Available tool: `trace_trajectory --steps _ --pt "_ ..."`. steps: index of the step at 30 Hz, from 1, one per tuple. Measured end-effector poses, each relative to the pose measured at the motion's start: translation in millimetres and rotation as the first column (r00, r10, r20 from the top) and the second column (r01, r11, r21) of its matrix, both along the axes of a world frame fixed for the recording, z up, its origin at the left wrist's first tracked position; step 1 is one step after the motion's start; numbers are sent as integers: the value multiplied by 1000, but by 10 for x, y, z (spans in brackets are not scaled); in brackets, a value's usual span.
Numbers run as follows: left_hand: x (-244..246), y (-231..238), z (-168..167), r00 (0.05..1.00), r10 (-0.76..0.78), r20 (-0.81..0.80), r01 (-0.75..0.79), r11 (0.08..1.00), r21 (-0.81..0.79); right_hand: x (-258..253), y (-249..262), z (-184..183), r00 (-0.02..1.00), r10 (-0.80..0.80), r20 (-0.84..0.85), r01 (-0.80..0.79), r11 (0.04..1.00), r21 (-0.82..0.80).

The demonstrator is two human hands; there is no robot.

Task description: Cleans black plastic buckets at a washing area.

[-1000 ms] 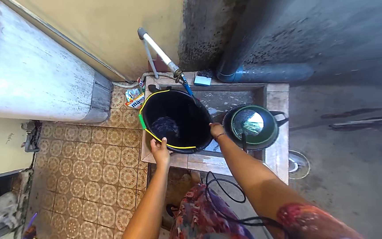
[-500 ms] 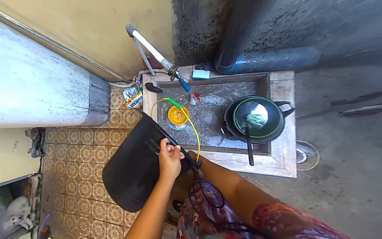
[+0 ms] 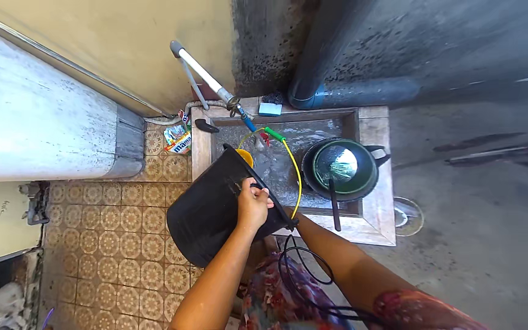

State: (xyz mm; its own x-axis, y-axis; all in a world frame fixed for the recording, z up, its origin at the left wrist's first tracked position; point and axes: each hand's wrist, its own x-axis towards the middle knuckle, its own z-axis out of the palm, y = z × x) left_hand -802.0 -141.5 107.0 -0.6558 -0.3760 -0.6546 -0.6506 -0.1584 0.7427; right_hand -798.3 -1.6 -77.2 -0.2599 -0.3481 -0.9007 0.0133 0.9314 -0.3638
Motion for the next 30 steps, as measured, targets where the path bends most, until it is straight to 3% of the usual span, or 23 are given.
trace_trajectory --steps 2,3,5,7,8,10,14,18,23,30 --pt "82 -156 -19 993 110 -39 -110 994 -11 -418 132 -342 992 105 76 -109 993 48" --pt "153 -246 -44 983 178 -49 -179 984 -16 -590 135 -324 994 32 107 -40 996 74" --pt "317 -436 -117 941 336 -42 -337 941 -23 -846 121 -297 938 -337 87 328 939 102" --pt "478 -606 -247 873 488 -11 -488 873 -16 -1083 55 -173 691 -714 112 716 698 29" --pt "545 -674 -339 836 548 0 -548 836 -4 -1220 17 -112 605 -784 141 792 610 -8" --pt "632 -757 -541 784 620 32 -620 784 26 -1492 -56 -37 600 -791 120 799 598 -58" --pt "540 -801 -830 766 629 129 -640 765 69 -1856 -102 -27 717 -688 -113 681 726 -94" --pt "366 -772 -932 783 603 153 -617 784 69 -1885 41 -48 693 -701 -169 698 711 -86" --pt "204 -795 -907 850 502 159 -519 850 93 -1572 293 -34 541 -826 -156 825 558 -89" --pt "-136 -978 -721 926 351 134 -365 926 93 -1064 380 -39 122 -992 -34 975 126 -183"
